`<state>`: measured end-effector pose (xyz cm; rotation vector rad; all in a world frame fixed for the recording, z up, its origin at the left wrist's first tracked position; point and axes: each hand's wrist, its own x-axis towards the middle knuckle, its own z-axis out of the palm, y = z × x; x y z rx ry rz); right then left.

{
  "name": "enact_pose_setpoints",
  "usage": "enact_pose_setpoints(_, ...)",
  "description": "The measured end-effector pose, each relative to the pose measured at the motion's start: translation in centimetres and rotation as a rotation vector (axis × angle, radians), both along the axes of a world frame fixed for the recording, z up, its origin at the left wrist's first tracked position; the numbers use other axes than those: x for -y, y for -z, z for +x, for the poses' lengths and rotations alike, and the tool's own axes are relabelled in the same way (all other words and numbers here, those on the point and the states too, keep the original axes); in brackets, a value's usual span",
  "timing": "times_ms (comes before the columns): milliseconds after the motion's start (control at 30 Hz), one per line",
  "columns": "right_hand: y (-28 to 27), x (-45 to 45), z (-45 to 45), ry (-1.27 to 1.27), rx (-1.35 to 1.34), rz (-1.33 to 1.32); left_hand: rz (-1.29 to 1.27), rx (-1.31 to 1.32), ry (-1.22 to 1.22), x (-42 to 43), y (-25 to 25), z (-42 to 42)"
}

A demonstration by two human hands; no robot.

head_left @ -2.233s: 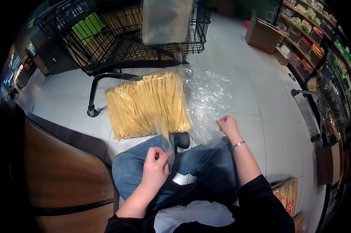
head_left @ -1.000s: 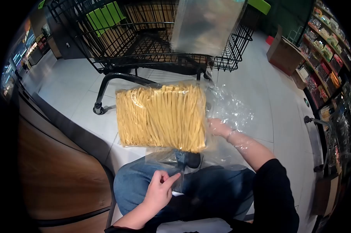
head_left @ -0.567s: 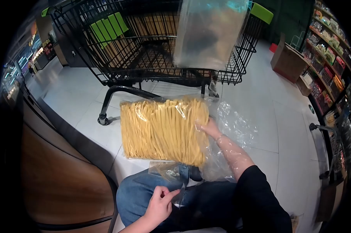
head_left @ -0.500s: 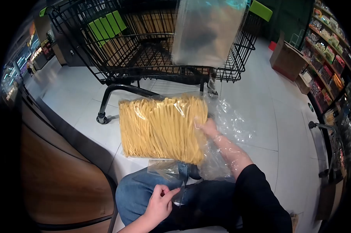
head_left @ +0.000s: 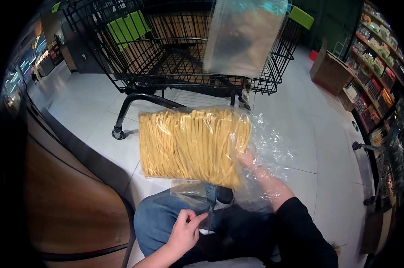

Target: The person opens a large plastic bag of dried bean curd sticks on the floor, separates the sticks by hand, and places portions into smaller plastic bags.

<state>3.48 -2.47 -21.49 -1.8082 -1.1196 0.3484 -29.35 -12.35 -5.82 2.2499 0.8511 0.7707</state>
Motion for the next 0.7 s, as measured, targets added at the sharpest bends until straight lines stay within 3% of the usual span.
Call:
enact_pose_setpoints(67,2.4,0.0,-0.5,-0.044,-0.338,-0.244,-0.004,0.002,0.008,0.1,0.0,0.0)
enact_pose_setpoints(100,1.5,0.1,-1.2,-0.044,-0.333,-0.242,-0.007,0.004,0.011,0.2,0.1,0.1)
enact_pose_setpoints(167,-1.2,0.7,-3.2,-0.008,-0.624,-0.189,-0.012,0.001,0.018,0.4,0.0,0.0)
enact_pose_setpoints(200,-1.1,0.4,-2.7,-0.008,-0.623,-0.186,-0.012,-0.003,0.018,0.5,0.0,0.0)
enact_pose_setpoints(267,-1.2,-0.9,-1.0,-0.037,0.015,-0.367,-0.006,-0.001,0.013,0.3,-0.2,-0.2)
enact_pose_setpoints(400,-5.4,-1.0,0.0,0.075,-0.069,-0.317,0.013,0.002,0.027,0.7,-0.2,-0.6)
enact_pose_setpoints(500,-7.0,-0.5,2.4,0.01,0.05,-0.129,0.035,0.007,0.039,0.7,-0.1,-0.7)
enact_pose_setpoints(600,-9.2,0.5,4.7,-0.012,-0.044,-0.282,0.033,0.01,0.035,0.9,-0.1,-0.8)
enact_pose_setpoints(667,-10.8,2.3,4.8,-0.23,-0.317,-0.439,0.021,0.008,0.041,0.9,-0.3,-0.8)
enact_pose_setpoints(700,-10.4,3.1,4.7,-0.222,-0.318,-0.441,0.018,0.009,0.048,1.0,-0.2,-0.8)
